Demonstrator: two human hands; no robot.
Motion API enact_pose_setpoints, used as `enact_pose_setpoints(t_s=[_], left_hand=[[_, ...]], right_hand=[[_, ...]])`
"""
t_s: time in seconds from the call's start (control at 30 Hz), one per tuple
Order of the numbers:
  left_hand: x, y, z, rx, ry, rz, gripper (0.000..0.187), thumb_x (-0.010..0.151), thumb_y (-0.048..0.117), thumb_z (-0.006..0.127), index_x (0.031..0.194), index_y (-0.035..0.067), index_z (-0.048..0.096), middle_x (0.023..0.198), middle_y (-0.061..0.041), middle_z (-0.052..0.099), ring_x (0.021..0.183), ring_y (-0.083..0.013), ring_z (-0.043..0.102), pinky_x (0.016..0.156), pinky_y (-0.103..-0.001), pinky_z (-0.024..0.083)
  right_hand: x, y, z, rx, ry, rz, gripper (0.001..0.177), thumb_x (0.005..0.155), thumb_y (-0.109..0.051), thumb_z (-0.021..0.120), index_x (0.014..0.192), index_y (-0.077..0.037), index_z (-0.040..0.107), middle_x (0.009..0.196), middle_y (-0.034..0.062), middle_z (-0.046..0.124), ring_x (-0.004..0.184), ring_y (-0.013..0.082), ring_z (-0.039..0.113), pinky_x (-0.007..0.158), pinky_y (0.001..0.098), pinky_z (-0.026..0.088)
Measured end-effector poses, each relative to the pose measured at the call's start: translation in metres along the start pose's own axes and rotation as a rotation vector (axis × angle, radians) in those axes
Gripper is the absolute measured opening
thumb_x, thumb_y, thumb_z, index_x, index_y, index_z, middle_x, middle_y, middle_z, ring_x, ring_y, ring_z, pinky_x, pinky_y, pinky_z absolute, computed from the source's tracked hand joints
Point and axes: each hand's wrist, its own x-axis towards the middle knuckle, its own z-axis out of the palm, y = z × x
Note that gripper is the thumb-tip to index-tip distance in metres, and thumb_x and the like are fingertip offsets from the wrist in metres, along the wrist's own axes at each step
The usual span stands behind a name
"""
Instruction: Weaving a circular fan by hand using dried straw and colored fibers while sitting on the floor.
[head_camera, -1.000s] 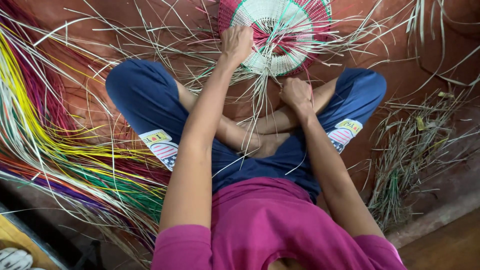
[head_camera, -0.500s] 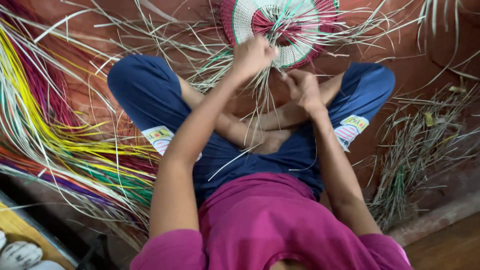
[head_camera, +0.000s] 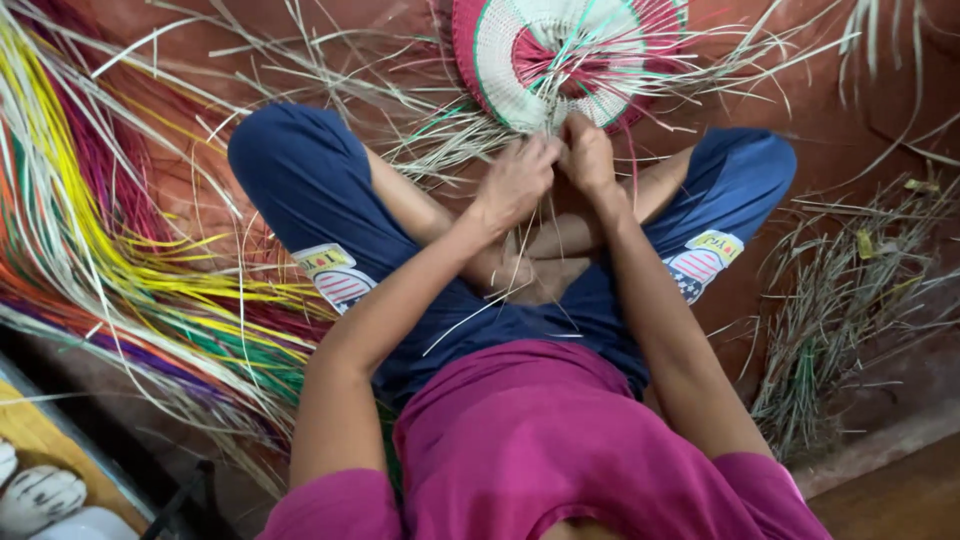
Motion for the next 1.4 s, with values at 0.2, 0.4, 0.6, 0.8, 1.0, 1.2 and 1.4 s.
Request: enact_pose_setpoints(t_s=[0.2,0.4,0.6,0.8,1.0,1.2,1.4], left_hand=[[-0.021,0.017,0.024,-0.166,-0.1,0.138,0.012,0.069,0.01,0.055,0.072,0.01,0.067,0.099,-0.008,0.059,0.101,-0.0251,0.051,0.079,-0.034,0.045],[-0.033,0.029,0.013,-0.254,-0.254,0.093,0.014,0.066,0.011,0.054,0.071,0.008,0.066,0.088,-0.009,0.064,0.084,-0.0228,0.059,0.061,-0.032,0.051],[-0.057,0.044,0.08,-0.297,-0.274,-0.028,0.028,0.073,0.014,0.044,0.089,-0.001,0.062,0.111,-0.022,0.055,0.085,-0.0283,0.06,0.058,-0.034,0.051],[-0.011,0.019,0.029,-0.62,-0.581,-0.158,0.039,0.078,0.041,0.06,0.082,0.003,0.062,0.083,-0.014,0.062,0.076,-0.0335,0.06,0.062,-0.045,0.048],[0.022,-0.028,0.006,-0.269,-0.041,-0.339,0.027,0.075,0.03,0.066,0.087,0.008,0.055,0.084,-0.01,0.058,0.08,-0.0265,0.053,0.068,-0.038,0.043],[0.03,-0.043,0.026,0.001,-0.368,-0.3,0.018,0.081,0.007,0.043,0.084,0.008,0.061,0.086,-0.011,0.057,0.08,-0.0233,0.048,0.072,-0.037,0.039],[0.027,-0.04,0.035,-0.011,-0.381,-0.274,0.019,0.081,0.009,0.046,0.092,0.005,0.06,0.093,-0.014,0.055,0.087,-0.0257,0.048,0.073,-0.037,0.042]], right_hand=[[0.012,0.005,0.001,0.022,-0.113,0.158,0.015,0.075,-0.023,0.066,0.08,-0.018,0.053,0.077,0.0066,0.059,0.078,0.0342,0.061,0.067,0.0432,0.05],[0.016,0.022,0.019,0.15,-0.019,0.16,0.016,0.065,-0.02,0.072,0.072,-0.016,0.059,0.065,0.0088,0.06,0.07,0.032,0.061,0.059,0.0417,0.046],[0.003,-0.013,-0.017,0.522,-0.112,0.159,0.021,0.077,-0.02,0.071,0.068,-0.014,0.053,0.055,-0.005,0.047,0.05,0.0039,0.037,0.042,0.0211,0.027],[0.004,-0.002,0.004,0.17,0.064,0.012,0.043,0.061,-0.027,0.084,0.072,-0.013,0.044,0.067,0.0012,0.05,0.06,0.0201,0.044,0.055,0.0343,0.035],[0.002,-0.006,0.001,0.167,0.103,-0.063,0.031,0.064,-0.011,0.075,0.074,-0.012,0.046,0.073,0.004,0.052,0.063,0.0233,0.049,0.056,0.0355,0.038],[0.001,-0.007,0.001,0.183,0.135,-0.086,0.046,0.059,-0.023,0.085,0.071,-0.011,0.042,0.069,0.0021,0.047,0.061,0.0214,0.042,0.056,0.034,0.034],[0.001,-0.01,-0.002,0.173,0.118,-0.033,0.044,0.058,-0.022,0.084,0.071,-0.013,0.043,0.068,0.0008,0.05,0.061,0.0216,0.045,0.055,0.0353,0.035]])
